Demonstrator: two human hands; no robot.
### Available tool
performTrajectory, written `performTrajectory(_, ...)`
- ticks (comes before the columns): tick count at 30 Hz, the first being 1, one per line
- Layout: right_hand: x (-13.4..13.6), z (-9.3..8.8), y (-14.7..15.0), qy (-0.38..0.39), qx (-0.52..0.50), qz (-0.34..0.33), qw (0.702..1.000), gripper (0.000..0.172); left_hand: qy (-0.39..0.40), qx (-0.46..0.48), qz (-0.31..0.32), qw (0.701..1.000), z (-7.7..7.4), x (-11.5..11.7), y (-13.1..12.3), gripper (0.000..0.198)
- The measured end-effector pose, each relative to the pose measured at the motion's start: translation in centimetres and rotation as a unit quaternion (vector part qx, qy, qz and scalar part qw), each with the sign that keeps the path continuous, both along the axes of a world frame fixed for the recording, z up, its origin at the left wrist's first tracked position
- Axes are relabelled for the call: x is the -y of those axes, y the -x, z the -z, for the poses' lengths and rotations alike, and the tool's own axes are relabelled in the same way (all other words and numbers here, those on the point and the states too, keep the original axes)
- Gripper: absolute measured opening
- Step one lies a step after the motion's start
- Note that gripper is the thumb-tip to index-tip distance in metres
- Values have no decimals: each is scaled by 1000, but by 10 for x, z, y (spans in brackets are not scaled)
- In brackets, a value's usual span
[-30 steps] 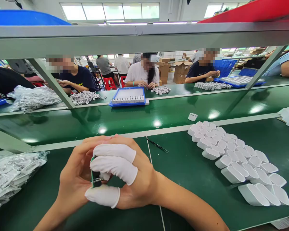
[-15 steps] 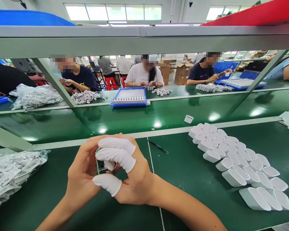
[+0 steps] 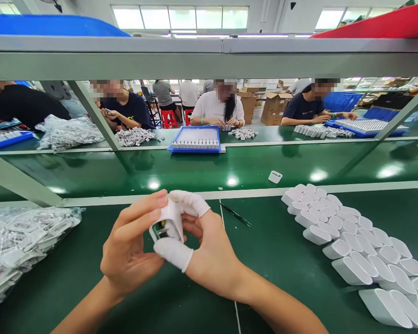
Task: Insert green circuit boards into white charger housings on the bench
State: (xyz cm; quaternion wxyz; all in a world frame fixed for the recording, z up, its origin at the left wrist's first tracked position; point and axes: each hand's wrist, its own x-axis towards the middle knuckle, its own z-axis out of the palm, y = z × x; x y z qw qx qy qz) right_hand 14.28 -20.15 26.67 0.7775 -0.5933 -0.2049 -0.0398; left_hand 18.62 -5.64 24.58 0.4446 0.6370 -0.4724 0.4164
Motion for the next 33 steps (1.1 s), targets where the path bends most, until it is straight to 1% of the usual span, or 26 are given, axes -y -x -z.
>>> performTrajectory(2, 1, 3, -3, 6, -7, -3, 1000, 42, 3, -6, -13, 1000, 1, 1, 1, 55)
performTrajectory(3, 1, 4, -5, 17, -10, -5, 1000, 42, 3, -13, -17, 1000, 1, 1, 1, 55)
performTrajectory(5, 5, 4, -8, 57, 1, -2, 998, 48, 6, -26, -19, 999, 1, 0, 1, 56)
performTrajectory(6, 7, 3, -9, 81, 19, 12, 996, 49, 10, -28, -21, 999, 0, -1, 0, 57)
performTrajectory(7, 9, 2, -9, 105, 46, 37, 993, 46, 12, -28, -26, 999, -1, -1, -1, 57)
performTrajectory(8, 11, 1, -8, 131, 76, 68, 986, 40, 13, -28, -36, 999, -2, -2, -1, 56)
performTrajectory(10, 15, -3, -6, 188, 130, 131, 965, 24, 4, -19, -68, 997, -4, -2, -2, 51)
performTrajectory(11, 16, -4, -5, 213, 148, 158, 953, 20, -6, -8, -87, 996, -5, -2, -2, 48)
performTrajectory(14, 15, -5, -1, 273, 177, 217, 920, 19, -34, 30, -137, 989, -5, -1, 0, 40)
performTrajectory(17, 11, -4, 0, 308, 228, 275, 882, 16, -50, 57, -170, 982, -4, 0, 3, 37)
performTrajectory(19, 9, -3, 0, 324, 263, 299, 858, 15, -57, 65, -181, 980, -4, 0, 6, 36)
performTrajectory(21, 10, -5, 1, 336, 284, 306, 845, 15, -62, 68, -184, 979, -7, -1, 9, 36)
performTrajectory(26, 14, -9, 4, 359, 300, 307, 828, 15, -65, 66, -161, 983, -12, -1, 14, 36)
performTrajectory(30, 14, -8, 2, 370, 313, 332, 809, 15, -65, 50, -150, 985, -9, 0, 13, 36)
performTrajectory(33, 13, -6, -2, 358, 320, 334, 811, 16, -67, 42, -152, 985, -7, 2, 11, 37)
